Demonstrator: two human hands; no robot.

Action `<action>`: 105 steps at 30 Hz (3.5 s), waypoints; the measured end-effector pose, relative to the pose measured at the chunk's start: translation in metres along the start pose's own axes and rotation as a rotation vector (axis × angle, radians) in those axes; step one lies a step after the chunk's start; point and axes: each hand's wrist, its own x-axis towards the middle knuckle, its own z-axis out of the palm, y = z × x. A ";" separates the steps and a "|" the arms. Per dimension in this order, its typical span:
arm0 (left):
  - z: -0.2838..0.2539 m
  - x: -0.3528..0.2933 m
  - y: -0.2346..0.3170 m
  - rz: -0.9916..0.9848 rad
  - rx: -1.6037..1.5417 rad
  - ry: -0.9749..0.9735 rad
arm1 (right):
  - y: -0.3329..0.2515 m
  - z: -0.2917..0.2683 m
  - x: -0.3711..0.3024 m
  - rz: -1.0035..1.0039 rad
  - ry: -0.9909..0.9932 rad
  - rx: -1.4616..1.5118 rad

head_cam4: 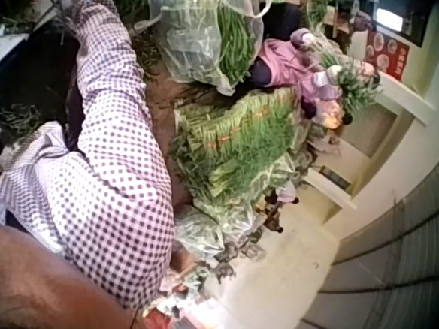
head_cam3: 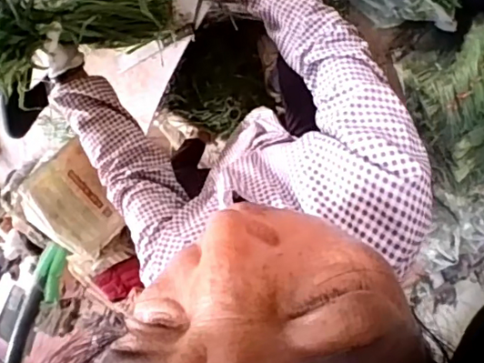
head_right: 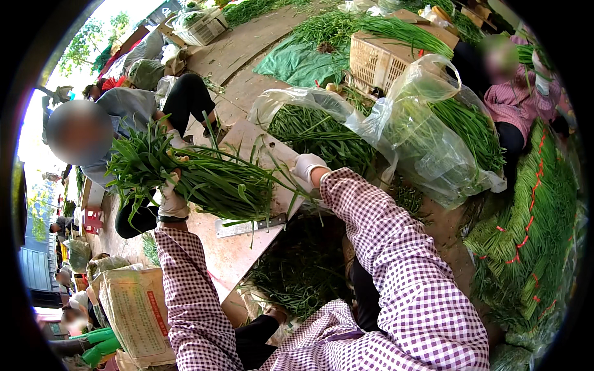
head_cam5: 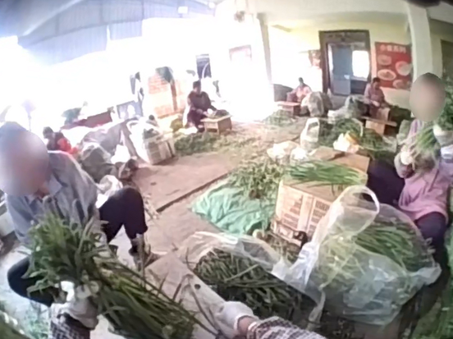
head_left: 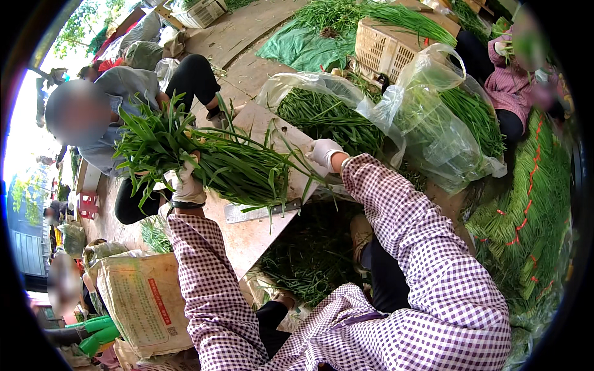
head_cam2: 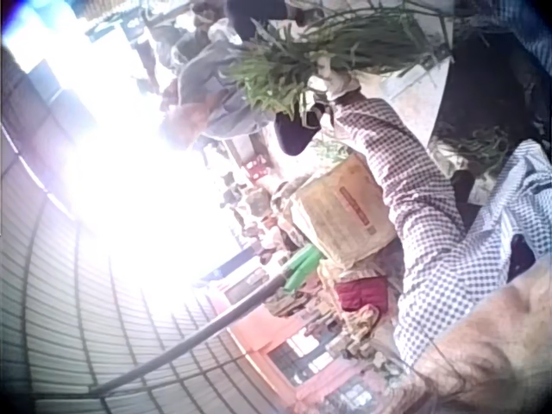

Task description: The person sits on the ground and bundles green onions by hand. They gather loose stalks, align them, and secure them with red rubber bands. The person also uses a knife to trim the ends of the vegetables on a wooden board.

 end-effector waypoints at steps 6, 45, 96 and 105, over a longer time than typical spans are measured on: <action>0.004 -0.003 -0.012 0.072 0.486 0.272 | 0.002 0.023 0.018 -0.438 0.346 -0.004; 0.174 -0.003 0.005 0.128 0.500 0.487 | 0.008 -0.045 -0.023 -0.389 0.367 0.680; 0.259 0.054 0.008 0.139 0.458 0.025 | -0.165 -0.044 -0.043 -1.182 0.065 1.032; 0.258 0.055 0.006 0.160 0.510 0.039 | -0.165 -0.064 -0.035 -0.805 -0.511 1.501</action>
